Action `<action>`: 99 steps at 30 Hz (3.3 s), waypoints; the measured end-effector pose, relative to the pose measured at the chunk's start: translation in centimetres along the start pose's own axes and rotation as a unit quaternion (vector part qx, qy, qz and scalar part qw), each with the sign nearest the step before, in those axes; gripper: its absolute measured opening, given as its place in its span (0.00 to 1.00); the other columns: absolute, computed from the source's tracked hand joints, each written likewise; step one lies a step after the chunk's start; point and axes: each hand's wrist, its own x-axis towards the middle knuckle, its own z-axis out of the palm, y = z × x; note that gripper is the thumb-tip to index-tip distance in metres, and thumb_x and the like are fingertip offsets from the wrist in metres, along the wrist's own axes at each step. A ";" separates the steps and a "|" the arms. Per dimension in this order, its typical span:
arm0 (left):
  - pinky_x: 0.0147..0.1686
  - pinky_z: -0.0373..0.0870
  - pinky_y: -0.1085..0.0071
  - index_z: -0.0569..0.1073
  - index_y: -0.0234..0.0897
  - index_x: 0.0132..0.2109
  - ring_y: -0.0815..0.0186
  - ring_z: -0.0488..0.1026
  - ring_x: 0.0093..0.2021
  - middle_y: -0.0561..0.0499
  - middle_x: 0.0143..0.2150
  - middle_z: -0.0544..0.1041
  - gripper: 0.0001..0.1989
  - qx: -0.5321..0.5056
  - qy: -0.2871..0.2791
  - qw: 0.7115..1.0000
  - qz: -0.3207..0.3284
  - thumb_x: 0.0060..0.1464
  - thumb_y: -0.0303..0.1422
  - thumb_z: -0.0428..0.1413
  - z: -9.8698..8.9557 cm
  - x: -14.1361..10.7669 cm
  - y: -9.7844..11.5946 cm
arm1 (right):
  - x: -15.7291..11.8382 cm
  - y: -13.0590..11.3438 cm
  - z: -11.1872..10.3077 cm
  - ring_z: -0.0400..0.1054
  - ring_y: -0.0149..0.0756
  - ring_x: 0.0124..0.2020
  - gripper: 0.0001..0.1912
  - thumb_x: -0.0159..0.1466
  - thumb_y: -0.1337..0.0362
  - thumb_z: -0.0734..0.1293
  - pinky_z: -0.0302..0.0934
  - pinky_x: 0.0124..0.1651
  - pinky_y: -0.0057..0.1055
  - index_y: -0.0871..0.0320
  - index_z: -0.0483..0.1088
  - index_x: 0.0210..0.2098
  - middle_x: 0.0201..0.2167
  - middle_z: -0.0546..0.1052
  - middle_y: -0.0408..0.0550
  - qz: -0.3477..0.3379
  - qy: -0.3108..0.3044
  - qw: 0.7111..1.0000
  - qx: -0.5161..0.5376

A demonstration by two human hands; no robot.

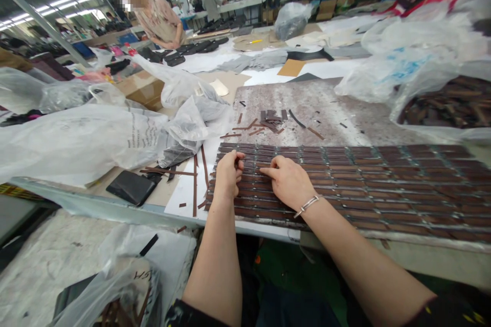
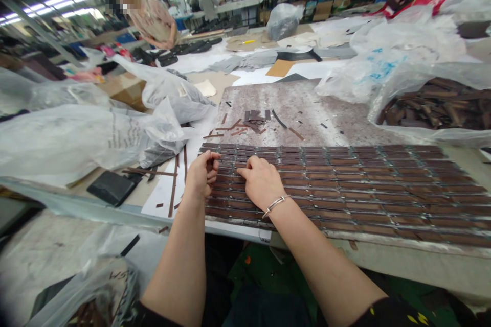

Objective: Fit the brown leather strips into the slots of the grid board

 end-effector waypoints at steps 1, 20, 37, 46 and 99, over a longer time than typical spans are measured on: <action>0.14 0.37 0.77 0.66 0.35 0.35 0.78 0.44 0.13 0.58 0.21 0.61 0.13 -0.052 -0.018 0.998 -0.015 0.51 0.39 0.44 0.0 -0.1 0.1 | 0.0 -0.1 0.0 0.61 0.38 0.40 0.18 0.63 0.69 0.58 0.54 0.40 0.32 0.45 0.73 0.46 0.39 0.68 0.49 -0.004 -0.011 1.000 -0.005; 0.15 0.43 0.80 0.53 0.37 0.60 0.79 0.51 0.15 0.58 0.25 0.67 0.31 -0.024 -0.216 0.976 0.033 0.48 0.29 0.51 -0.4 -1.2 -0.5 | 1.5 -0.1 0.5 0.69 0.32 0.36 0.15 0.59 0.58 0.64 0.62 0.42 0.27 0.57 0.73 0.43 0.36 0.77 0.44 0.103 0.083 0.906 0.402; 0.20 0.54 0.78 0.71 0.33 0.29 0.76 0.58 0.19 0.54 0.21 0.70 0.14 0.138 -0.082 0.983 0.088 0.45 0.42 0.58 -2.3 -0.9 -1.0 | 1.9 -0.3 0.4 0.65 0.30 0.26 0.15 0.57 0.53 0.63 0.56 0.31 0.26 0.57 0.74 0.28 0.24 0.74 0.41 0.169 0.074 0.899 0.397; 0.27 0.60 0.74 0.72 0.35 0.27 0.70 0.66 0.24 0.53 0.23 0.73 0.12 0.292 0.005 0.948 0.125 0.49 0.40 0.54 -3.7 -0.4 -1.3 | 2.4 -1.8 1.6 0.69 0.33 0.31 0.13 0.60 0.56 0.62 0.57 0.35 0.27 0.54 0.74 0.28 0.27 0.76 0.42 0.139 0.019 0.962 0.233; 0.16 0.46 0.79 0.68 0.37 0.35 0.77 0.51 0.15 0.60 0.19 0.59 0.04 -0.175 0.273 0.922 0.211 0.53 0.32 0.52 -4.1 0.3 0.1 | 2.7 -3.1 2.0 0.66 0.34 0.35 0.11 0.64 0.64 0.58 0.54 0.31 0.29 0.51 0.70 0.40 0.38 0.71 0.45 0.072 0.079 0.993 0.050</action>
